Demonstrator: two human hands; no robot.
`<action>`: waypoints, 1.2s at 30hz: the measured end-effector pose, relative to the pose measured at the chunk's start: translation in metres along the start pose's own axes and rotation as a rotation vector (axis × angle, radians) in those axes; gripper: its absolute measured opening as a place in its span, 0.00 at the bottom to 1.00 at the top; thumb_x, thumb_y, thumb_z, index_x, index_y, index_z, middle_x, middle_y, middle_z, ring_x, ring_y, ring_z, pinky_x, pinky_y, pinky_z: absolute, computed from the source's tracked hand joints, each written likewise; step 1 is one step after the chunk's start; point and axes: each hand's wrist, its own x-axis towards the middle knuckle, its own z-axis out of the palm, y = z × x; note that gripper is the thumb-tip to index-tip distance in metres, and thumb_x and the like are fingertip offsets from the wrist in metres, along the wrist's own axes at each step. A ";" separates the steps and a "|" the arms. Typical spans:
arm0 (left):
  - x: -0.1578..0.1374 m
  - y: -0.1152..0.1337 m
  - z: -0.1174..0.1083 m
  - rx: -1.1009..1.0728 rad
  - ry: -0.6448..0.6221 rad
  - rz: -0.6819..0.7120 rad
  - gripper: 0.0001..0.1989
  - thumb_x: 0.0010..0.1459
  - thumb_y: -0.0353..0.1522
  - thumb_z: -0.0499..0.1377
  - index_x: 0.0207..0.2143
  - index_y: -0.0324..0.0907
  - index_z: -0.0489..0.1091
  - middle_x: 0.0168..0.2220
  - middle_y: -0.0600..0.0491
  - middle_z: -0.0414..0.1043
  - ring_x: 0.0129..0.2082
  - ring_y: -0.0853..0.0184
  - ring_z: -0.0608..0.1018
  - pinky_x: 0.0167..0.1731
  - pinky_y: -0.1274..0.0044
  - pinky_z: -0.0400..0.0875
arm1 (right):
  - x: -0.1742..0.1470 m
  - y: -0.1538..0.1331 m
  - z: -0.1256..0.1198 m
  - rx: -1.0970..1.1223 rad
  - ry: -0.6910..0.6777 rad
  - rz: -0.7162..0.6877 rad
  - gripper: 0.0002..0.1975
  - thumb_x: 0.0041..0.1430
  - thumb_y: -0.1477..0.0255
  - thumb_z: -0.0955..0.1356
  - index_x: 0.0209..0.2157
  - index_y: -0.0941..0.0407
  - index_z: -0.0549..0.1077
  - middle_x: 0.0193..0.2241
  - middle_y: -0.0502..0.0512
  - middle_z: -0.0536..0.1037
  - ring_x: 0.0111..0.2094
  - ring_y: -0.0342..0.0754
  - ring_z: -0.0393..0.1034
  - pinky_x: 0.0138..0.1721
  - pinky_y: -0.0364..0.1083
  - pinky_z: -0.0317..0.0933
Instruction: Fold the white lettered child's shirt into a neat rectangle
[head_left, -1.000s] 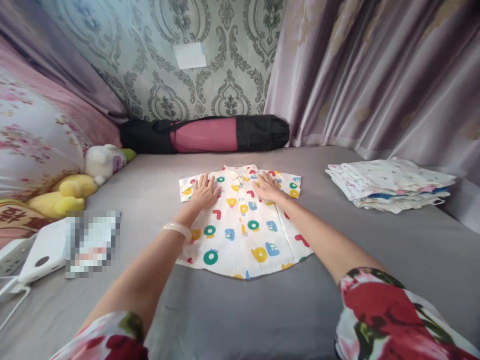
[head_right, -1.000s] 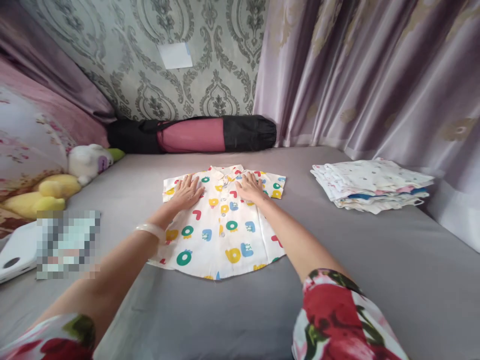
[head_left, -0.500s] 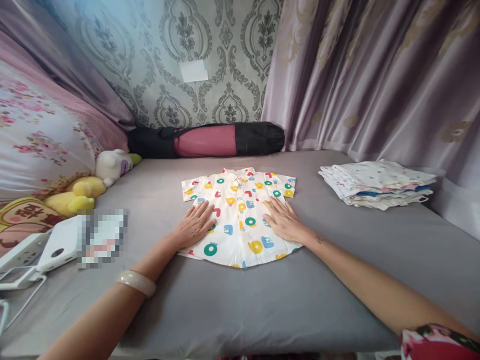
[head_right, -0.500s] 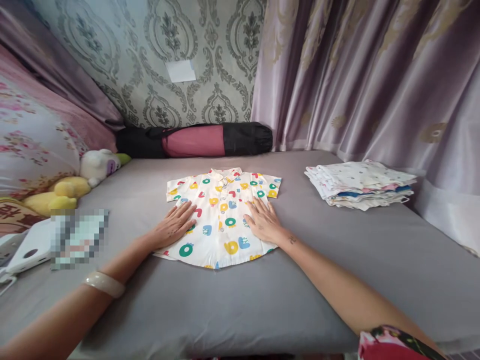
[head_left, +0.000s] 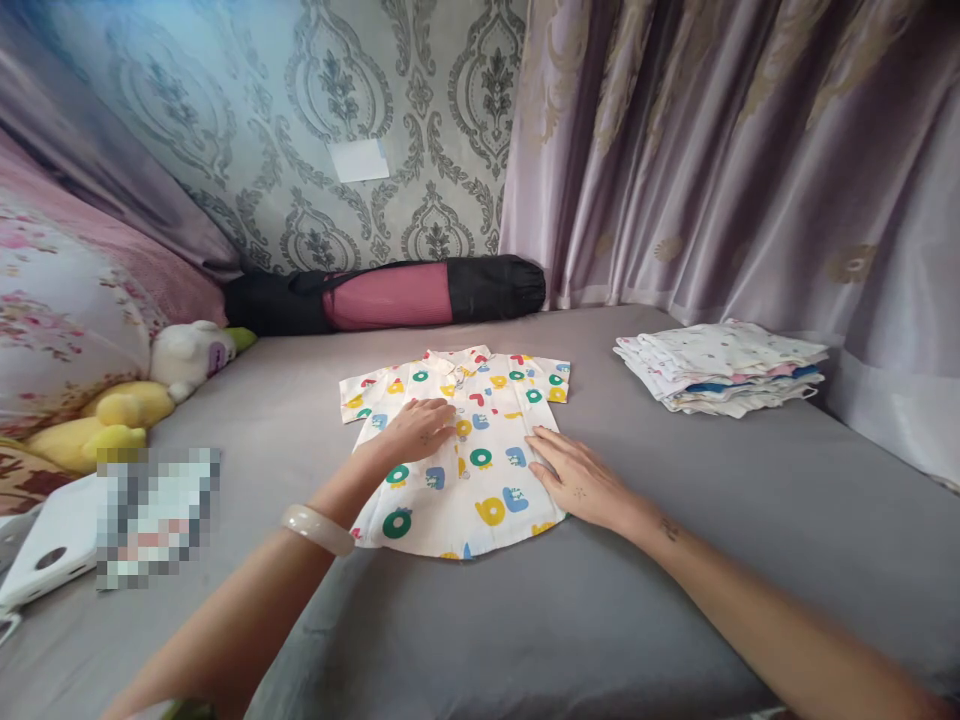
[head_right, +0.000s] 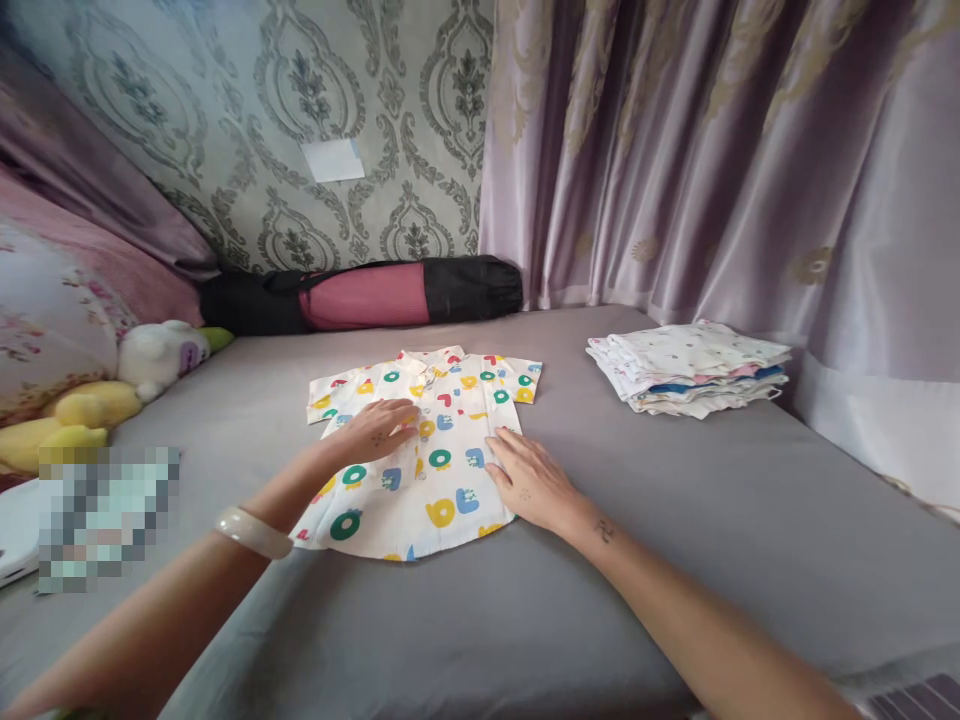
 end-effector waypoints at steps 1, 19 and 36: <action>0.011 0.005 0.001 -0.030 -0.003 0.043 0.17 0.65 0.38 0.45 0.50 0.44 0.67 0.51 0.46 0.70 0.52 0.59 0.72 0.52 0.67 0.64 | 0.000 0.001 -0.001 0.003 0.050 0.043 0.20 0.67 0.66 0.56 0.58 0.51 0.66 0.59 0.55 0.66 0.58 0.49 0.60 0.56 0.46 0.55; 0.170 0.101 0.025 -0.205 -0.062 0.039 0.19 0.63 0.37 0.49 0.54 0.40 0.67 0.54 0.46 0.71 0.52 0.61 0.74 0.49 0.76 0.67 | -0.005 0.010 -0.002 -0.128 0.127 0.388 0.12 0.64 0.65 0.62 0.32 0.55 0.71 0.37 0.58 0.71 0.40 0.51 0.68 0.40 0.47 0.59; 0.216 0.148 0.027 -0.106 -0.072 -0.196 0.17 0.59 0.33 0.55 0.48 0.34 0.71 0.53 0.37 0.66 0.56 0.56 0.67 0.53 0.71 0.63 | -0.006 0.012 -0.002 -0.062 0.133 0.418 0.09 0.63 0.66 0.63 0.32 0.56 0.68 0.38 0.55 0.68 0.37 0.49 0.69 0.34 0.46 0.55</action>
